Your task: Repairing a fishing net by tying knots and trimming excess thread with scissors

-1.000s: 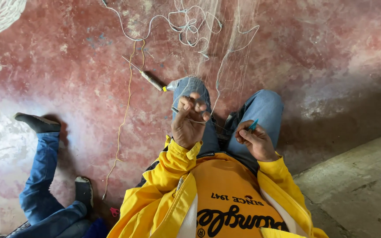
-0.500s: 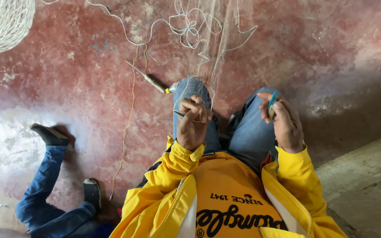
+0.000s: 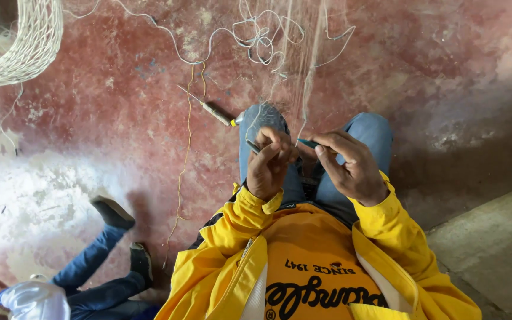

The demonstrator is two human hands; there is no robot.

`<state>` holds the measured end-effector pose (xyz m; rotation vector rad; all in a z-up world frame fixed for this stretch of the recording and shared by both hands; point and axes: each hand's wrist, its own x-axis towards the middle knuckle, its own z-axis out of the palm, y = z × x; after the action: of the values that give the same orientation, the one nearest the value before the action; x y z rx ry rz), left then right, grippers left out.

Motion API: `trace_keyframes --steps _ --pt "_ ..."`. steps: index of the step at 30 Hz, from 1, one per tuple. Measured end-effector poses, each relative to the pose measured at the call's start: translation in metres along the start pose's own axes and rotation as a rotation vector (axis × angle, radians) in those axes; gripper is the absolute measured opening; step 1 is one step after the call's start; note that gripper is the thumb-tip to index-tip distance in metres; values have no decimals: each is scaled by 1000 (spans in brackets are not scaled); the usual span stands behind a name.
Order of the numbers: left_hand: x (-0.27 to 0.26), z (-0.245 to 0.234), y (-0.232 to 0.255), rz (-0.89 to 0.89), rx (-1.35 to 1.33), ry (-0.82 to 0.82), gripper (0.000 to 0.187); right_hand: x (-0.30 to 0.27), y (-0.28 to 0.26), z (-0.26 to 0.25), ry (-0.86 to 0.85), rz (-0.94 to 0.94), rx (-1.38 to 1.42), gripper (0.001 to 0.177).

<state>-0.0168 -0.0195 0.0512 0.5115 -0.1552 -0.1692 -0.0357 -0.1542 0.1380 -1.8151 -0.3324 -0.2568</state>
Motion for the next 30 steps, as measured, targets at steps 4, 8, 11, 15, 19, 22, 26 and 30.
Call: trace_keyframes --steps 4,8,11,15,19,22,26,30 --pt "4 5 4 -40 -4 -17 17 -4 7 -4 43 -12 -31 20" --pt "4 2 5 -84 105 -6 21 -7 16 -7 54 -44 -67 17" --pt "0 -9 -2 -58 169 14 14 -7 19 -5 56 -68 -69 17" --pt "2 2 5 -52 163 -32 10 -2 14 -3 47 -112 -121 18" --pt "1 8 7 -67 118 -33 10 5 6 -4 59 -149 -195 18" --pt "-1 11 8 -88 143 -29 11 6 5 -4 76 -200 -260 19" --pt "-3 0 4 -148 167 -3 11 7 4 -5 66 -242 -270 19" --pt "-1 7 2 -162 46 5 10 2 14 -1 91 -269 -307 20"
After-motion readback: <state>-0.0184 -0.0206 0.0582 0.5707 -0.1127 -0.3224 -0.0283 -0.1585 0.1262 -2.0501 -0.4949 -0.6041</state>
